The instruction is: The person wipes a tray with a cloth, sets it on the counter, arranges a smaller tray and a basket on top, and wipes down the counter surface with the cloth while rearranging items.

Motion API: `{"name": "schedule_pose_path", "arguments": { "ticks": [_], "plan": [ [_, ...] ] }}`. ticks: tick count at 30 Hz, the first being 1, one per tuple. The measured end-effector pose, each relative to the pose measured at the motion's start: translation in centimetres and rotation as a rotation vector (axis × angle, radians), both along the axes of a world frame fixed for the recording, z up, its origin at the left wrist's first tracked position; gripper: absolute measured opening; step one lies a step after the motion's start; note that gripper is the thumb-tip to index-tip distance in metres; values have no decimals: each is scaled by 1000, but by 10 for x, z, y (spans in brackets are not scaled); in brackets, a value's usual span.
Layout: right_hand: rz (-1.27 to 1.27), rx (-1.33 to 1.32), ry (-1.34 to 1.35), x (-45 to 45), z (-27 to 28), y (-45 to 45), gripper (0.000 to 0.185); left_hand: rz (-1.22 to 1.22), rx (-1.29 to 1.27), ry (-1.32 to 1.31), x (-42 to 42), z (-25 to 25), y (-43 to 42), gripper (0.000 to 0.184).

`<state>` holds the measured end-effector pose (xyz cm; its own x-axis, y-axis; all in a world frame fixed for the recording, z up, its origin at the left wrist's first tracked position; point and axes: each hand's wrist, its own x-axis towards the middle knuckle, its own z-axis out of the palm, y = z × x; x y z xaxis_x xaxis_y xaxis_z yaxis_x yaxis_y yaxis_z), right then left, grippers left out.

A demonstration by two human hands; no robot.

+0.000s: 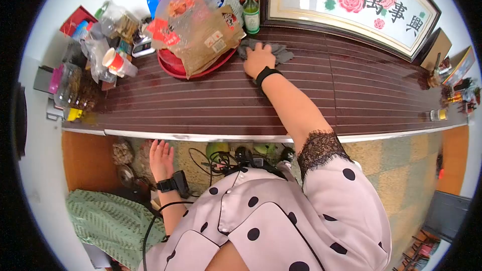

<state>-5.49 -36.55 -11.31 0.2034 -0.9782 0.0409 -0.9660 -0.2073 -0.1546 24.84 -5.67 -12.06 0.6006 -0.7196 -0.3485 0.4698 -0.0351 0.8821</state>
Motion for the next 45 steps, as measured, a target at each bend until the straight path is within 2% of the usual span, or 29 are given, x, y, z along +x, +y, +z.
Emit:
{"name": "schedule_pose_path", "arguments": {
  "ticks": [1, 5, 9, 11, 12, 13, 15, 17, 19, 21, 23, 24, 26, 27, 29, 30, 31, 32, 35, 37, 39, 41, 42, 44, 45],
  "plan": [
    [5, 8, 26, 13, -1, 14, 42, 5, 8, 26, 6, -6, 8, 51],
    [283, -39, 96, 63, 9, 92, 38, 15, -9, 41, 17, -18, 7, 42],
    [651, -25, -71, 109, 10, 177, 39, -124, -118, 81, 24, -19, -20, 43],
    [848, 83, -355, 116, 13, 195, 39, -96, -208, 30, 26, -8, -35, 39],
    [865, 267, -502, 114, 15, 197, 41, -93, -276, 18, 33, -7, -40, 37],
    [840, 268, -496, 110, 24, 195, 41, -115, -273, 31, 40, -6, -41, 37],
    [781, 275, -912, 88, 42, 183, 41, -97, -313, 22, 54, -9, -44, 36],
    [433, 284, -899, 40, 60, 168, 44, -124, -302, 57, 69, -24, -36, 40],
    [88, 127, -985, -18, 71, 161, 48, -54, -226, 151, 77, -36, -23, 40],
    [-149, 34, -918, -87, 68, 153, 54, -19, -204, 174, 81, -48, 1, 48],
    [-394, -78, -621, -154, 40, 148, 56, 16, -179, 179, 84, -61, 28, 49],
    [-393, -92, -619, -159, 43, 151, 56, 40, -151, 171, 82, -64, 41, 48],
    [-566, 79, -228, -154, 43, 172, 58, 55, -100, 143, 77, -65, 64, 48],
    [-415, 34, 8, -146, 22, 174, 51, 37, -83, 132, 74, -66, 69, 47],
    [-278, -285, -122, -114, -12, 192, 38, 4, -80, 103, 65, -69, 71, 44],
    [-239, -127, -244, -96, 5, 204, 43, -57, -88, 109, 57, -70, 67, 44],
    [-149, -111, -280, -82, 0, 213, 47, -90, -110, 85, 47, -70, 63, 46],
    [-11, -207, -247, -71, -12, 224, 51, -111, -136, 54, 34, -65, 55, 48],
    [419, -169, -320, -70, -9, 251, 59, -202, -178, -27, -34, -23, 33, 45],
    [527, -159, -338, -96, -5, 251, 59, -246, -230, -69, -70, -6, 27, 41],
    [501, -110, -247, -134, -1, 242, 58, -294, -277, -38, -92, -5, 34, 36],
    [344, -137, -262, -189, -4, 233, 58, -251, -262, -37, -111, -5, 51, 23],
    [287, -268, -377, -223, -15, 230, 58, -219, -230, -44, -111, -16, 63, 22],
    [83, -272, -299, -296, -8, 236, 56, -125, -208, -65, -110, -29, 87, 21],
    [-30, -269, -262, -325, 4, 241, 54, -81, -109, -73, -110, -33, 98, 22]
  ]
}}
